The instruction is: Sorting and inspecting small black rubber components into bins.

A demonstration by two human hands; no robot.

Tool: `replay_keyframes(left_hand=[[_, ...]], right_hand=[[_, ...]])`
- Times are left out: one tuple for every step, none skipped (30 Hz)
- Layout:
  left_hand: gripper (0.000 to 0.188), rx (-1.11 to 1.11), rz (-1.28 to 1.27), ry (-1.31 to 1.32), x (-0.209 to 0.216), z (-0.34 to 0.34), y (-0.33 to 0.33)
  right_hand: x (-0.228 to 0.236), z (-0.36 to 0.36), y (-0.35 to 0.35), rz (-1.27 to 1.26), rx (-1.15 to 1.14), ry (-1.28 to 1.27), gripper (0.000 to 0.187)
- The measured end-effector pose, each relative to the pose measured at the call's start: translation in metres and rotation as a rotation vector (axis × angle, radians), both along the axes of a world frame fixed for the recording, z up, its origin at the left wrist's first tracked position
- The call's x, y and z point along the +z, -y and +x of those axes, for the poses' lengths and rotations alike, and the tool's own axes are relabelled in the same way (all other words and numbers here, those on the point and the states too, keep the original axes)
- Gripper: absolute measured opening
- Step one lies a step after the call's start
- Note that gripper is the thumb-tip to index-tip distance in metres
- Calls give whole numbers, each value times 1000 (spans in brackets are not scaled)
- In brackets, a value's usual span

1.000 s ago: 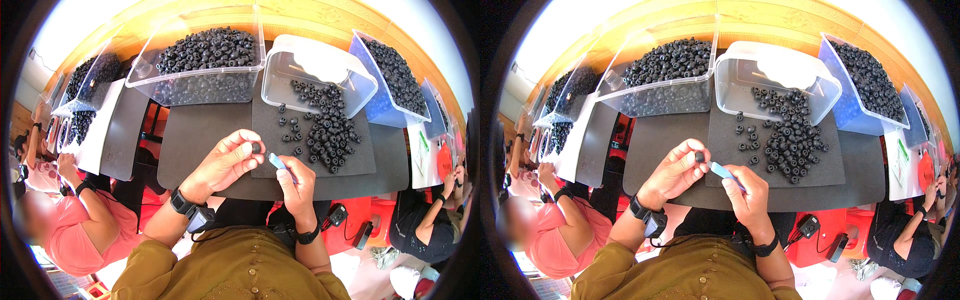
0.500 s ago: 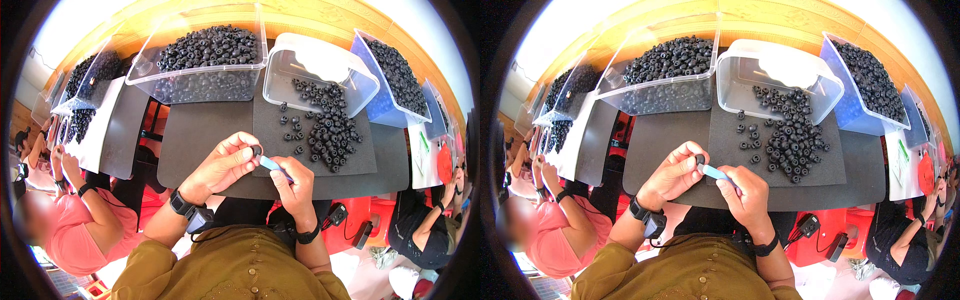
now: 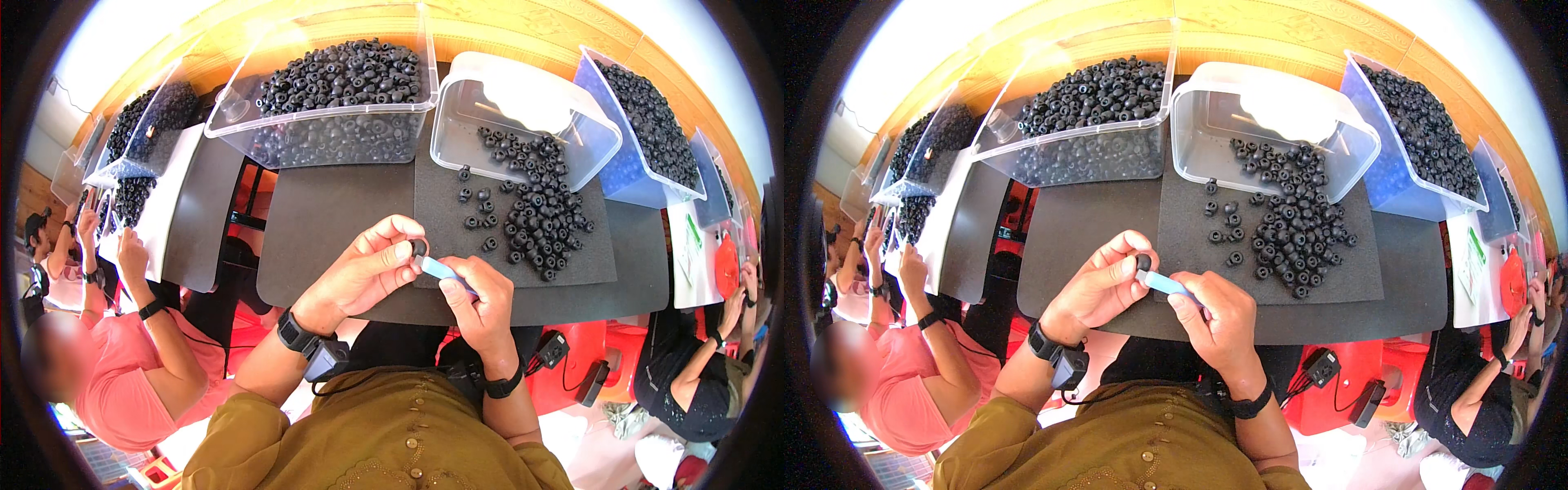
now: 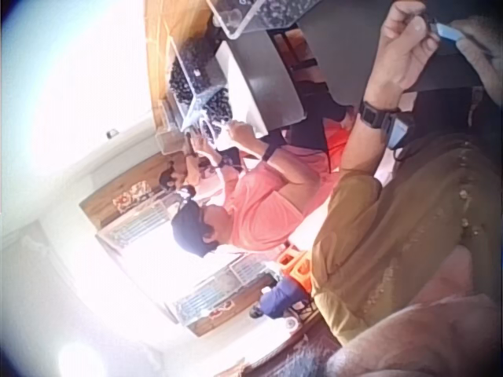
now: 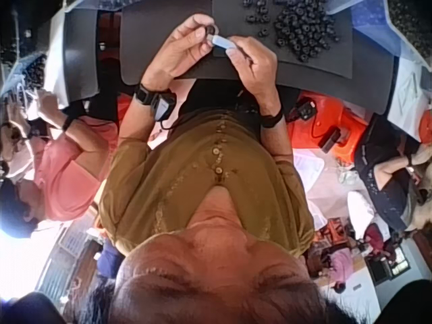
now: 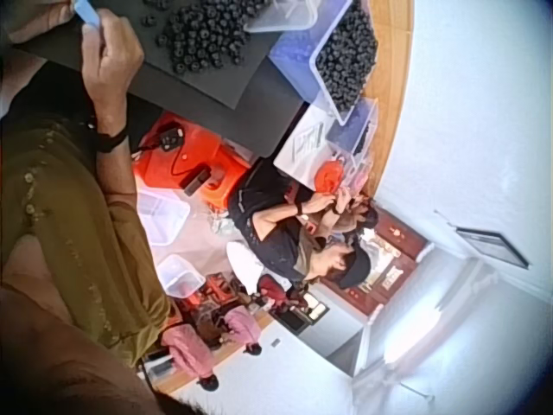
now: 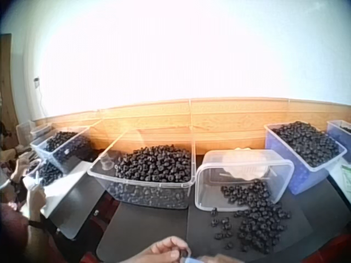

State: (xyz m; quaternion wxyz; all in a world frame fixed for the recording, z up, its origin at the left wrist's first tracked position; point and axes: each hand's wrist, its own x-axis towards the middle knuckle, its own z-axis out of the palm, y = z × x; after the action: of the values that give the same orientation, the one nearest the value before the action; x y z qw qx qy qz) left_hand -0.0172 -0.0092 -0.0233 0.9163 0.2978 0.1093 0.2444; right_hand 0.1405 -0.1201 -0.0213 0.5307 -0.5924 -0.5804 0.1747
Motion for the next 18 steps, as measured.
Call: replay_keyframes(left_hand=[[18,-5,-1,7,0,0,-1],[18,-11,-2,13,0,0,-1],[18,-10,-2,13,0,0,-1],[17,-9,4,11,-1,0,-1],[17,-8,9,9,-2,0,-1],[17,-8,9,9,-2,0,-1],[17,-6,9,9,-2,0,-1],[17,-4,9,10,-2,0,-1],[17,-3,9,9,-2,0,-1],[17,-1,9,11,-3,-1,-1],[17,1,10,13,-4,-1,-1],[17,1,10,13,-3,-1,0],[16,23,11,2,-1,0,1],[15,42,13,-8,1,0,3],[15,40,13,-7,3,-1,4],[14,-34,60,37,4,-2,5],[13,-106,106,79,6,-5,8],[13,-119,121,54,11,-5,14]], right_hand=[[0,0,0,-6,5,11,15],[0,0,0,-6,5,11,15],[0,0,0,-3,0,10,15],[0,0,0,1,-4,9,15],[0,-1,-1,1,-5,9,15],[0,-1,-1,1,-5,6,15],[0,-1,-1,0,-5,4,15],[0,-1,-1,0,-5,3,15],[1,-1,-1,-1,-5,7,15],[1,-1,-1,-2,-5,10,15],[2,-1,-1,-2,-5,9,15],[2,-1,-1,-5,-8,6,14],[2,-2,-1,-8,-11,2,14],[1,-2,0,-8,-13,2,14],[-2,-3,0,6,-59,-21,13],[-4,-3,0,19,-105,-45,13],[-9,-1,-1,-27,-211,-159,14],[-8,3,-2,-20,-233,-245,15]])
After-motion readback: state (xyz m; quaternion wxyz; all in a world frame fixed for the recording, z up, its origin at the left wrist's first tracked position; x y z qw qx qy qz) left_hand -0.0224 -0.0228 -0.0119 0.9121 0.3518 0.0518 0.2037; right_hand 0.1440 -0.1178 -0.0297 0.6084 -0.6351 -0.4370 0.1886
